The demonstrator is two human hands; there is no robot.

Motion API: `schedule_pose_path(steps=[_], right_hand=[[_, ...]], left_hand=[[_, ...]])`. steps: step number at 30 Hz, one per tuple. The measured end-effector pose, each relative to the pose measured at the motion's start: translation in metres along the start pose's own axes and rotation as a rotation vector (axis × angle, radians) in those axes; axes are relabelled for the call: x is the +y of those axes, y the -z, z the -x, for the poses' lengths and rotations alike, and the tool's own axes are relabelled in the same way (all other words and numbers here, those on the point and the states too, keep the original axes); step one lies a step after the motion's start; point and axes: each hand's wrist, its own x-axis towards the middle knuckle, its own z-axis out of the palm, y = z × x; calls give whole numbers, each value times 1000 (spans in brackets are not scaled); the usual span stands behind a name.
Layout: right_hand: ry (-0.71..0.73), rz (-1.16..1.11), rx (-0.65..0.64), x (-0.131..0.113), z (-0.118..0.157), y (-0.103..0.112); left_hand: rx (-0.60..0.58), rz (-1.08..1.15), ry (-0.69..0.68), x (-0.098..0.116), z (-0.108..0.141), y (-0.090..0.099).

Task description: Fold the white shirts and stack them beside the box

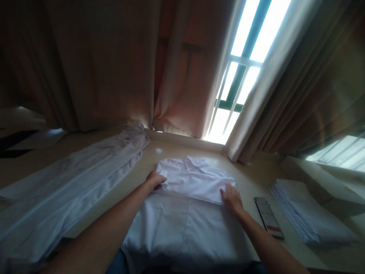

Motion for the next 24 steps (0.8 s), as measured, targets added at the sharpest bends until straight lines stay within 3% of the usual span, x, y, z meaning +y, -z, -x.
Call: schedule_pose_path(steps=[6, 10, 13, 16, 19, 22, 24], right_hand=[[17, 171, 113, 24, 22, -45], [37, 211, 144, 27, 25, -46], [88, 248, 210, 11, 25, -38], [328, 169, 306, -41, 29, -36], [575, -59, 253, -124, 37, -47], [583, -252, 230, -204, 43, -65], [575, -327, 211, -240, 44, -77]], left_hand=[[-20, 89, -79, -2, 0, 2], [-82, 209, -107, -22, 10, 8], [-111, 296, -150, -43, 18, 9], [-110, 357, -220, -58, 22, 9], [-84, 385, -293, -64, 23, 8], [-64, 365, -381, -67, 24, 8], [-59, 330, -442, -70, 23, 8]])
